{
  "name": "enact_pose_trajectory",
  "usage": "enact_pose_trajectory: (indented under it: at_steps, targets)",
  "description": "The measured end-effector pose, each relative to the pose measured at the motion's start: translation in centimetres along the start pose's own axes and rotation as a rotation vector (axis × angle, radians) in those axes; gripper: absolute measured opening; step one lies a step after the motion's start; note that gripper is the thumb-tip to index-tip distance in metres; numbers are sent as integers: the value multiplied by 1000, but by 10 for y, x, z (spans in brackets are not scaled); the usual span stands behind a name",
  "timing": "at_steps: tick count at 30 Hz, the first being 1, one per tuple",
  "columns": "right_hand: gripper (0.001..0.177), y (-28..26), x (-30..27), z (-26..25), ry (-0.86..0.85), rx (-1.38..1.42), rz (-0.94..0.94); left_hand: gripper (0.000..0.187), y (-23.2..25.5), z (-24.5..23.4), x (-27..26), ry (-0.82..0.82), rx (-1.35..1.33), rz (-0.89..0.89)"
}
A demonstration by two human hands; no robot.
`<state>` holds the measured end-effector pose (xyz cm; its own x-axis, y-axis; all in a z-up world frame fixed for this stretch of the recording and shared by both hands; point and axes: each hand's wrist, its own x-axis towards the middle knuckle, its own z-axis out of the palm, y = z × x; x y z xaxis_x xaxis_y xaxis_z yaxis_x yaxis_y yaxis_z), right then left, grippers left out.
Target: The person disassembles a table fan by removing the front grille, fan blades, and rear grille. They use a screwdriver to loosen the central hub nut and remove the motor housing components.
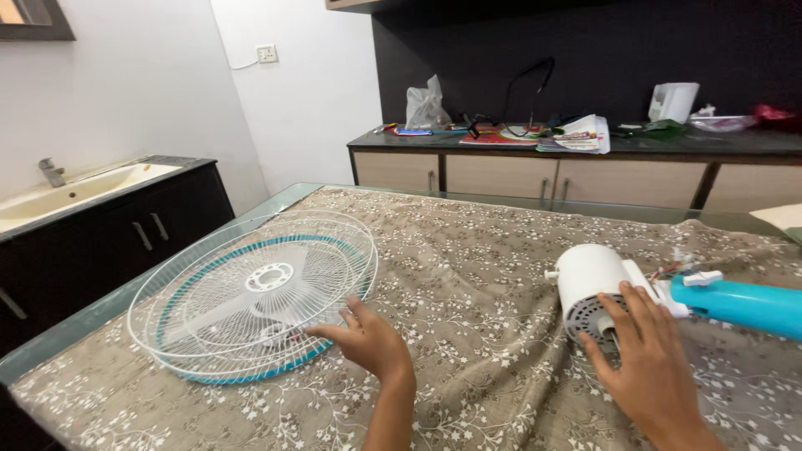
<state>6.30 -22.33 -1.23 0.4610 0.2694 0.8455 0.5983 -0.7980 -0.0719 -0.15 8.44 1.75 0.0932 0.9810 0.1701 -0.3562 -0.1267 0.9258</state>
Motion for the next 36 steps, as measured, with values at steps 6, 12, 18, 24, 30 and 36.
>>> enact_pose_trajectory:
  at_steps: [6, 12, 18, 24, 30, 36]
  targets:
    - [66, -4, 4, -6, -57, -5, 12, 93, 23, 6, -68, -384, 114, -361]
    - [86, 2, 9, -19, -115, 78, 51, 88, 14, 5, -119, -886, 66, 275]
    - [84, 36, 7, -37, -76, -129, 40, 96, -12, 2, -142, -1395, 38, 211]
    - [64, 68, -14, -59, 39, -86, 168, 90, -42, 5, -138, -1607, 158, 245]
    - [36, 71, -25, -60, -9, -27, 203, 80, -50, 5, -144, -1564, 448, 484]
    - [21, 64, -47, -69, -111, -19, 83, 55, -31, 4, -155, -1580, 716, 653]
